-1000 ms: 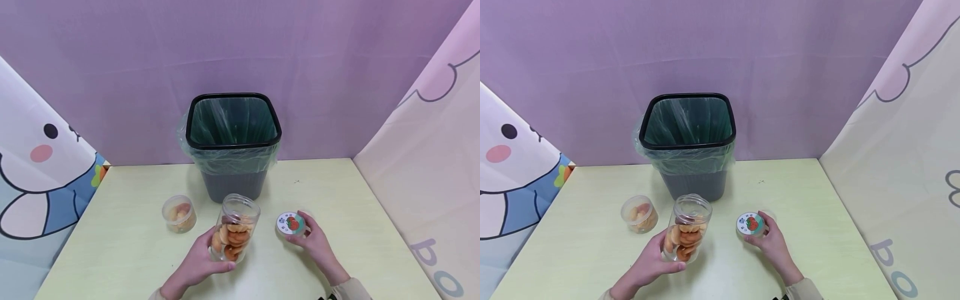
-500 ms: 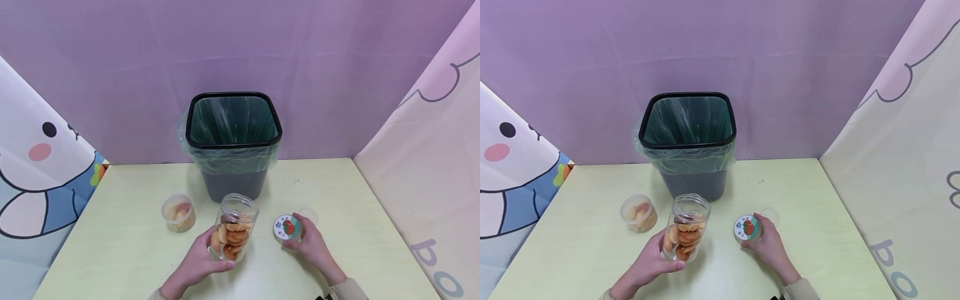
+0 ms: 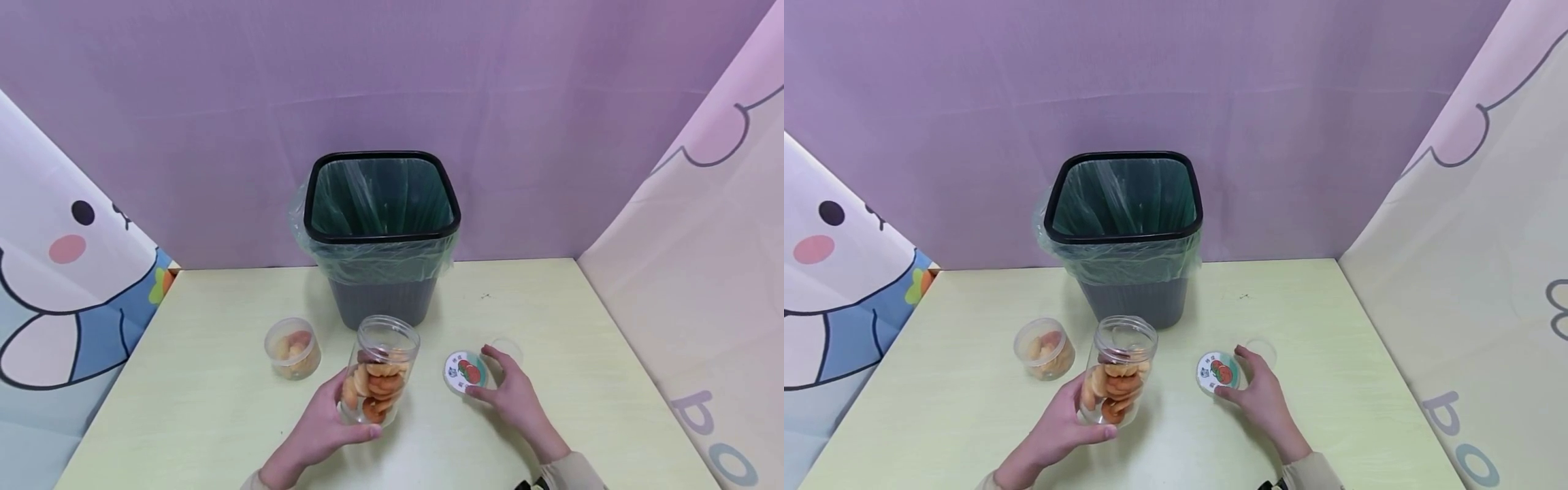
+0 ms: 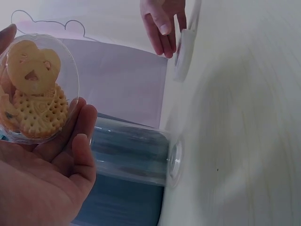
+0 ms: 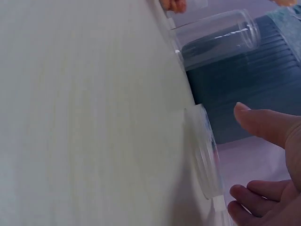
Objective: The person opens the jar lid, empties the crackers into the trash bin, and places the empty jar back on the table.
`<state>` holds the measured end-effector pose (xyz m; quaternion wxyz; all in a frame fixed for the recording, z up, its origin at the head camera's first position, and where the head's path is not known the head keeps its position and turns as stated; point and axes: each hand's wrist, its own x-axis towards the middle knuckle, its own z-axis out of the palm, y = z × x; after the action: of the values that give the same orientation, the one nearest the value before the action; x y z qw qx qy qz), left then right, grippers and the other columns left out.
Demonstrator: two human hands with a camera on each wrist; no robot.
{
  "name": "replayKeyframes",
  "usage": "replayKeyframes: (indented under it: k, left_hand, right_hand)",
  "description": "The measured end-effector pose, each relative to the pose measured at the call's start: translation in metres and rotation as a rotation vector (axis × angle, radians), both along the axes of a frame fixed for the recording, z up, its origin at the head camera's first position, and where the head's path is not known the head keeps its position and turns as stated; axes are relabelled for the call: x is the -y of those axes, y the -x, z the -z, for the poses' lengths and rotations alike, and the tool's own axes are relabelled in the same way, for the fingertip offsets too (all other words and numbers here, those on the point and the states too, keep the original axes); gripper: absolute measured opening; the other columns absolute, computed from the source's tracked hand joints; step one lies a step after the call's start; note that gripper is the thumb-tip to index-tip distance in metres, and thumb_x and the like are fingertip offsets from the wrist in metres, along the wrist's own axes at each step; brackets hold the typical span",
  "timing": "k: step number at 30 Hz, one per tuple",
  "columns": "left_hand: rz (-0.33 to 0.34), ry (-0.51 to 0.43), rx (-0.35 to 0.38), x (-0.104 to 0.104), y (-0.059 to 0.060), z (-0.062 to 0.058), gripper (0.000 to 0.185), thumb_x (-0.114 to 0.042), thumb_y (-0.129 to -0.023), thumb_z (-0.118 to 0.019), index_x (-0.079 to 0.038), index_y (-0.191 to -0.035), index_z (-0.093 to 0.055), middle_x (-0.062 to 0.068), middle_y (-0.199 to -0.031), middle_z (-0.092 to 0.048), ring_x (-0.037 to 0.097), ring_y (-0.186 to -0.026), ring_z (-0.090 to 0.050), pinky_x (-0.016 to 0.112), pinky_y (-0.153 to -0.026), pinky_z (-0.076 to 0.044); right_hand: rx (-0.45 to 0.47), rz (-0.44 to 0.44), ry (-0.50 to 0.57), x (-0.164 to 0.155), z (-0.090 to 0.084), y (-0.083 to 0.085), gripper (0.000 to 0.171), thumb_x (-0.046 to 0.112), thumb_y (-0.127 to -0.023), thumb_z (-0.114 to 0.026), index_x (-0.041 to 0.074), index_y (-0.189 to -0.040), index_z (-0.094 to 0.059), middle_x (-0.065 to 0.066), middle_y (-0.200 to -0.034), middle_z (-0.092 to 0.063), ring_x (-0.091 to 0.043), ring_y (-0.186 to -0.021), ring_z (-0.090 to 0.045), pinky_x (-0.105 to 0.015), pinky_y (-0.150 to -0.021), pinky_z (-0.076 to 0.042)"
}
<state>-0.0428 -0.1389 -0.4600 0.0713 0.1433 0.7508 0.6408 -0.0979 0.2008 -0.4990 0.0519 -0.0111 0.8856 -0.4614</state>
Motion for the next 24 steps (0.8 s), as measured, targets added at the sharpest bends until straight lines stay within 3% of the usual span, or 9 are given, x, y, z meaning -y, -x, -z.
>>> replayKeyframes:
  k: [4, 10, 18, 24]
  left_hand:
    - [-0.007, 0.007, -0.009, 0.002, 0.000, 0.000, 0.077, -0.019, -0.071, -0.090, -0.021, -0.139, -0.053, -0.005, -0.126, -0.065, 0.021, -0.118, -0.059, 0.031, -0.102, -0.043]
    - [-0.022, 0.014, -0.034, 0.005, -0.001, -0.003, 0.076, -0.017, -0.071, -0.090, -0.019, -0.138, -0.054, -0.004, -0.124, -0.066, 0.020, -0.115, -0.061, 0.031, -0.101, -0.044]
    - [-0.066, 0.034, -0.099, 0.016, -0.001, -0.010, 0.076, -0.015, -0.071, -0.089, -0.013, -0.138, -0.054, -0.001, -0.125, -0.065, 0.019, -0.116, -0.060, 0.030, -0.101, -0.043]
    - [-0.112, 0.054, -0.143, 0.031, 0.001, -0.019, 0.076, -0.013, -0.072, -0.089, -0.014, -0.139, -0.054, 0.000, -0.129, -0.063, 0.017, -0.119, -0.058, 0.027, -0.101, -0.042]
  right_hand:
    - [-0.016, -0.006, 0.097, -0.003, -0.004, -0.001, 0.086, 0.016, -0.074, -0.087, 0.002, -0.147, -0.043, -0.018, -0.149, -0.045, -0.045, -0.140, -0.032, -0.059, -0.112, -0.027]
    - [-0.089, -0.036, 0.196, -0.006, -0.013, -0.002, 0.076, 0.013, -0.080, -0.084, 0.002, -0.145, -0.046, -0.015, -0.147, -0.048, -0.037, -0.141, -0.033, -0.057, -0.112, -0.028]
    - [-0.153, -0.054, 0.208, -0.005, -0.033, 0.004, 0.066, 0.011, -0.086, -0.079, 0.004, -0.144, -0.048, -0.014, -0.145, -0.051, -0.032, -0.137, -0.041, -0.051, -0.110, -0.034]
    - [-0.192, -0.045, 0.191, -0.002, -0.051, 0.016, 0.052, 0.019, -0.095, -0.069, 0.002, -0.141, -0.051, -0.015, -0.139, -0.056, -0.030, -0.130, -0.050, -0.041, -0.105, -0.042]
